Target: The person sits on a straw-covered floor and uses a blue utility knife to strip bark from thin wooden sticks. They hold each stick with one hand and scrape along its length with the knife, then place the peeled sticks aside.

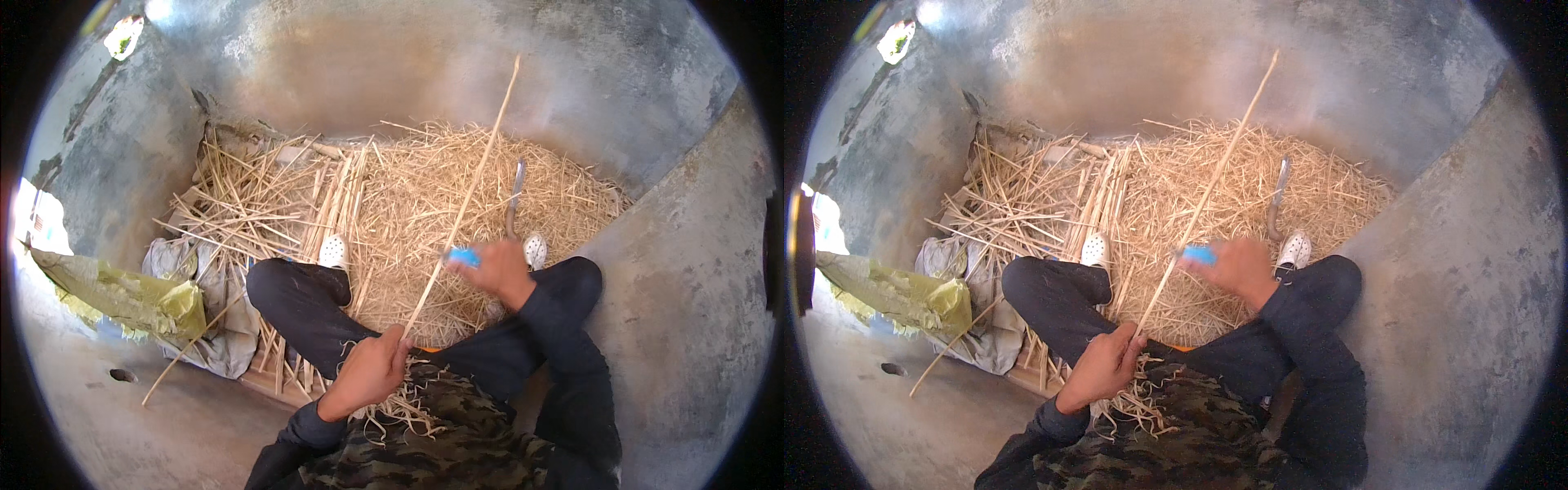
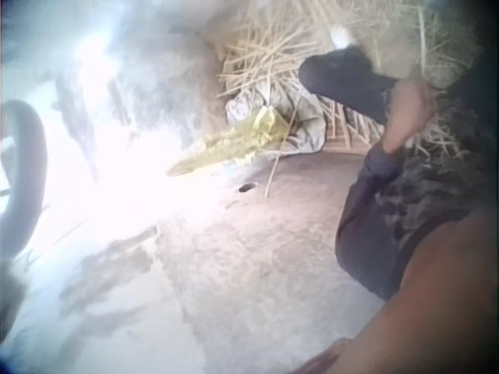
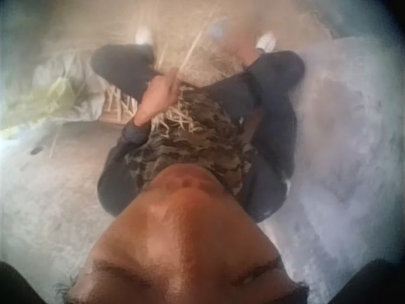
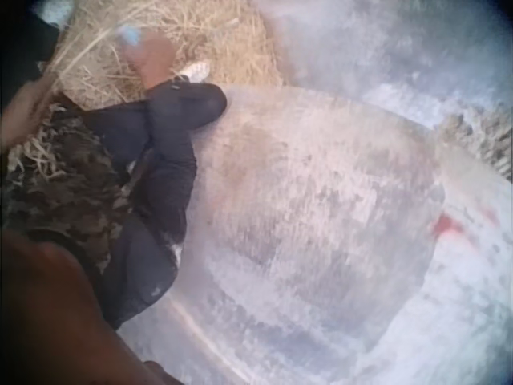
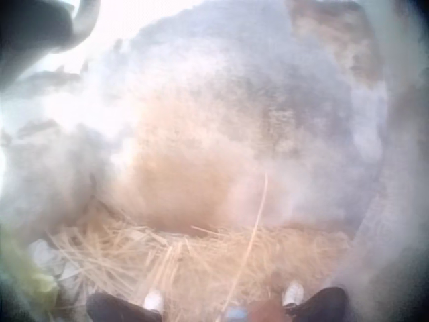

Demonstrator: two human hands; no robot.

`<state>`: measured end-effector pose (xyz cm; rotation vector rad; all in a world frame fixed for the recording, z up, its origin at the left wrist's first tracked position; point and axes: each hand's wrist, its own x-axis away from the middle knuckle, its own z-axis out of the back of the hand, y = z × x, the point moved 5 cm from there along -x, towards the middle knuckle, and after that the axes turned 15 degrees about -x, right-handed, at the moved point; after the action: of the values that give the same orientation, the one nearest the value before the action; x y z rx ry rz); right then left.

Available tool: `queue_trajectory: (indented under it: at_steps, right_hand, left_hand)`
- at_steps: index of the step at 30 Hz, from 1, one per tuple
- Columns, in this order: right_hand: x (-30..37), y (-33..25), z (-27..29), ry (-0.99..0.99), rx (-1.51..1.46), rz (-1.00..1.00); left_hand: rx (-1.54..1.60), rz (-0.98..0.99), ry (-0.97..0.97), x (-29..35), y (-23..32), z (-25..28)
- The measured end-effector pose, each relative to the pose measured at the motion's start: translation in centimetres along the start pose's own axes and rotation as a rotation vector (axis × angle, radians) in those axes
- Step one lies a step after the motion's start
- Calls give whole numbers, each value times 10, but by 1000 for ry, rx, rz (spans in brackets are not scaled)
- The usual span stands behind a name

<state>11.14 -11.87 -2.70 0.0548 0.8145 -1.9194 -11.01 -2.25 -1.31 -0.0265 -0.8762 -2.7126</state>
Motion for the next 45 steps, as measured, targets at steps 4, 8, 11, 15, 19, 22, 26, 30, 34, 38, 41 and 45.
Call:
queue_trajectory:
  at_steps: [4, 8, 11, 15, 19, 22, 26, 30, 34, 38, 41, 45]
  right_hand:
    - [13, -35, -11, -66, -8, 173]
    - [-7, -26, -6, 81, 11, 198]
    - [-33, 3, 11, 187, 167, 93]
    - [-42, 85, 24, 162, 241, -202]
    - [0, -21, -20, -112, -3, 62]
    - [-20, 28, -14, 149, 162, 18]
    - [-49, 93, 33, 111, 213, -229]
    - [-66, 168, 56, 412, 266, -485]
    - [-52, 222, 113, 597, 56, -632]
    - [-20, 202, 54, 599, -526, -589]
    - [-8, 107, -6, 376, -972, -189]
    - [-13, 33, -20, 223, -1227, -452]
  left_hand:
    - [-97, 6, 59, 3, 1, 2]
    - [-164, 17, 115, -8, 7, 11]
    - [-169, 1, 101, -7, 9, 18]
    - [-92, -25, 41, 7, 6, 7]
    - [-191, 41, 73, 6, -3, 5]
    - [-243, 49, 79, 6, 0, 4]
    - [-263, -16, 77, 14, 2, 0]
    - [-270, -43, 1, 17, 6, -12]
    - [-306, -70, -58, 35, -2, -6]
    - [-361, -50, 54, 6, -9, -10]
    - [-361, -6, 110, -9, -8, -11]
    - [-369, -47, 120, -18, 6, -13]
